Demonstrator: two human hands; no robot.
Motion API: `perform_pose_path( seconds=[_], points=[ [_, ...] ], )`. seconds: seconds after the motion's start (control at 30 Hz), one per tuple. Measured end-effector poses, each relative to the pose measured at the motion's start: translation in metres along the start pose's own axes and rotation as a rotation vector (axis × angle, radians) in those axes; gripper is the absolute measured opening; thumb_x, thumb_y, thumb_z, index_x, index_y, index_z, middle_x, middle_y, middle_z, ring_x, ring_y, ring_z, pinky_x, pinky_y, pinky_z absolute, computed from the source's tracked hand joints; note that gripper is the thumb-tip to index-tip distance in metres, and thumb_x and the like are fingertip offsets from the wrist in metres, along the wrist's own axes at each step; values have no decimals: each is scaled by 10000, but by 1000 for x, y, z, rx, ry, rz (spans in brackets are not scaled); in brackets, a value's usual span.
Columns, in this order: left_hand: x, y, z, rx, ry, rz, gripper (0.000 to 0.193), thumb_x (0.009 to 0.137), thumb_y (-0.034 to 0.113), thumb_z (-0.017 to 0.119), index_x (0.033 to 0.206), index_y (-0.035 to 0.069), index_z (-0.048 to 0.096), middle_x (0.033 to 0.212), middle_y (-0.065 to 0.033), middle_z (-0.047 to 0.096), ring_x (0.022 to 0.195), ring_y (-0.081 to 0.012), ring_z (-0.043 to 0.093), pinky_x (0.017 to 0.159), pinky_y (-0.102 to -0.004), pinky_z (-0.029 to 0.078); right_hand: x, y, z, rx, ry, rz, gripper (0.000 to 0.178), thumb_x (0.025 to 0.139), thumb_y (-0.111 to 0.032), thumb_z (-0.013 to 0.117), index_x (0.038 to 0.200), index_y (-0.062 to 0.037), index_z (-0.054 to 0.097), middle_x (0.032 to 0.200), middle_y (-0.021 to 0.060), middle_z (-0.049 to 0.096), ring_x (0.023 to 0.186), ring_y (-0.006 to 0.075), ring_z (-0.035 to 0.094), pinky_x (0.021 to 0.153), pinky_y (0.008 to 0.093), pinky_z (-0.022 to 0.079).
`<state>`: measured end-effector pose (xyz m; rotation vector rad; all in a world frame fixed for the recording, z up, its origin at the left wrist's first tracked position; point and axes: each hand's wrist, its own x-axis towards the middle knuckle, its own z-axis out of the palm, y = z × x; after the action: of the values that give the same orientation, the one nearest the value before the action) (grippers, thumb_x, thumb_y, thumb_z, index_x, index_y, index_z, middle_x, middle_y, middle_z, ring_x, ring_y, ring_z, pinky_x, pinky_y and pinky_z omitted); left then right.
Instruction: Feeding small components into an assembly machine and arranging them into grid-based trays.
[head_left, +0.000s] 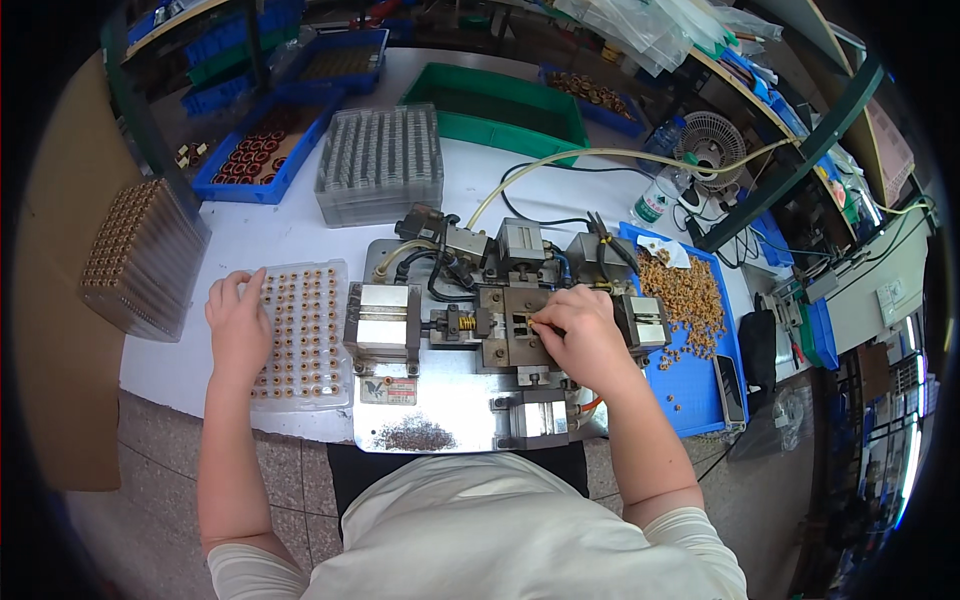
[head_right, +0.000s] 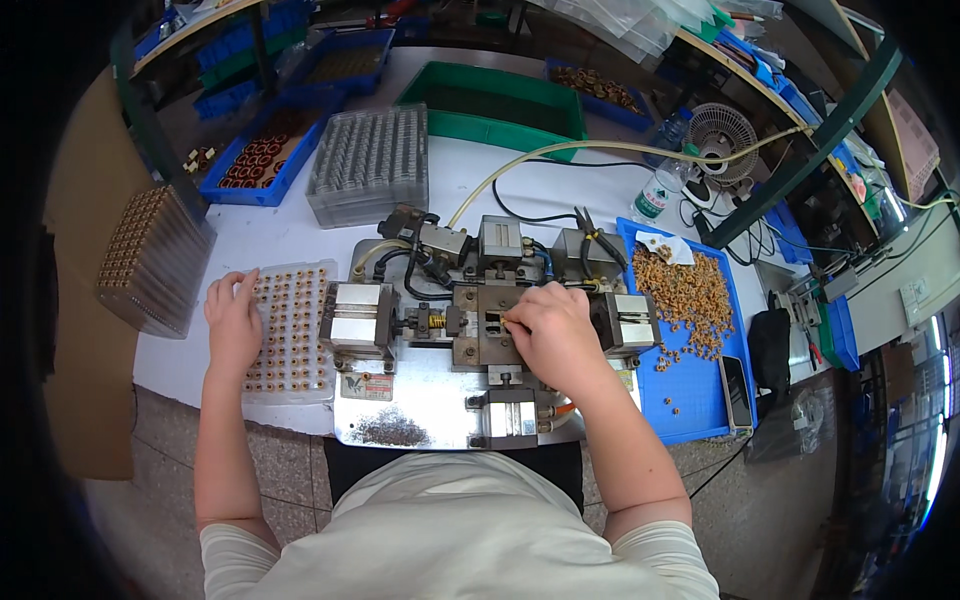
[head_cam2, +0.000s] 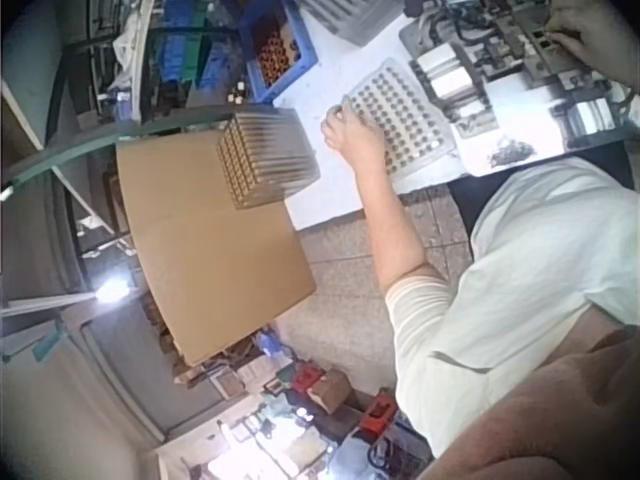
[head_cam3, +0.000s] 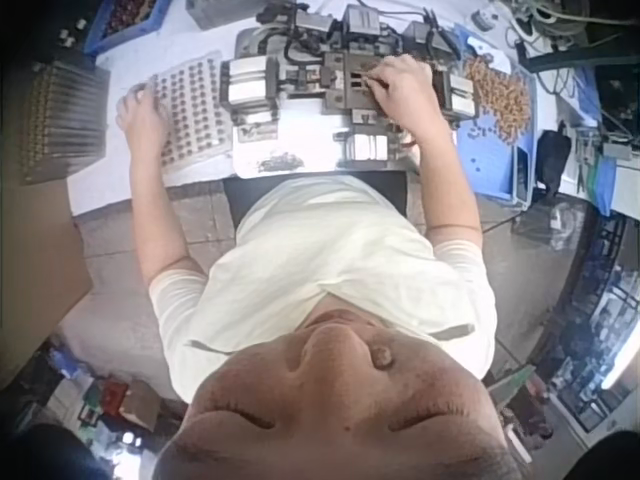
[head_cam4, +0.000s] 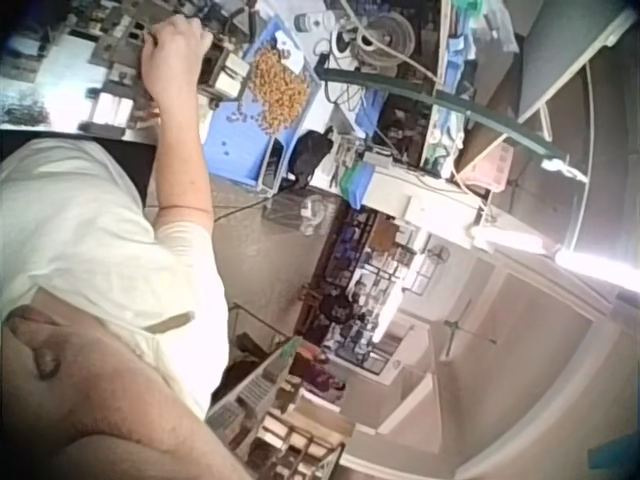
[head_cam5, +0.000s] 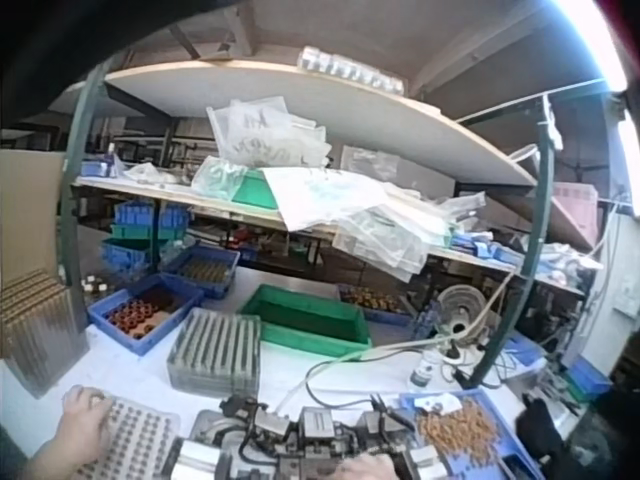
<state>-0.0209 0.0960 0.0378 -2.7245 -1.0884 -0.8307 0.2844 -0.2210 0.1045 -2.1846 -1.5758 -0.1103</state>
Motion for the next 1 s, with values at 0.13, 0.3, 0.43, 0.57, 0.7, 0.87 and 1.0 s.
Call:
perform_pose_path(
  seconds=[0.13,0.3,0.43,0.57,0.7,0.87,1.0],
  points=[
    [22,43,-24,-183,75,52,343,848,-31,601,1171,53,679,1214,-110,573,1128,-295,507,1019,-422,403,5,1,1,-102,1,-106,69,821,-82,738,888,-81,756,905,1,677,864,199,568,924,353,391],
    [41,119,-43,-442,141,202,256,855,-13,624,1088,57,702,1133,-91,618,1108,-273,527,1007,-404,417,4,5,3,-126,7,-143,70,819,-91,738,887,-87,753,907,-13,675,866,195,563,924,357,385],
    [48,193,-42,-647,63,424,209,824,37,675,1020,84,731,1081,-48,647,1078,-265,538,975,-400,427,-1,4,3,-106,46,-137,75,814,-84,736,887,-77,752,905,-5,676,857,201,568,905,358,396],
    [48,235,-24,-616,-29,586,133,816,82,675,938,92,730,1026,-49,652,1026,-272,536,916,-391,436,-11,13,-8,-67,166,-98,83,809,-68,734,889,-59,752,895,12,679,838,210,578,862,355,417],
    [39,263,-6,-525,-164,682,72,821,122,662,869,96,708,965,-54,649,976,-275,533,867,-382,438,-46,44,-41,-36,447,47,88,807,-42,720,888,-28,752,862,43,687,788,223,594,754,346,458],
    [35,270,3,-563,-121,702,65,818,108,646,863,80,683,957,-67,646,960,-282,536,861,-381,442,-131,100,-83,-161,461,626,89,832,-72,710,892,-19,750,856,67,710,746,213,618,733,318,499],
    [37,272,8,-542,-118,707,91,808,101,642,885,61,671,966,-75,646,960,-286,536,871,-393,443,-176,107,-88,-297,142,1035,144,820,-137,727,907,-24,747,853,78,720,743,222,643,753,333,524]
  ],
)
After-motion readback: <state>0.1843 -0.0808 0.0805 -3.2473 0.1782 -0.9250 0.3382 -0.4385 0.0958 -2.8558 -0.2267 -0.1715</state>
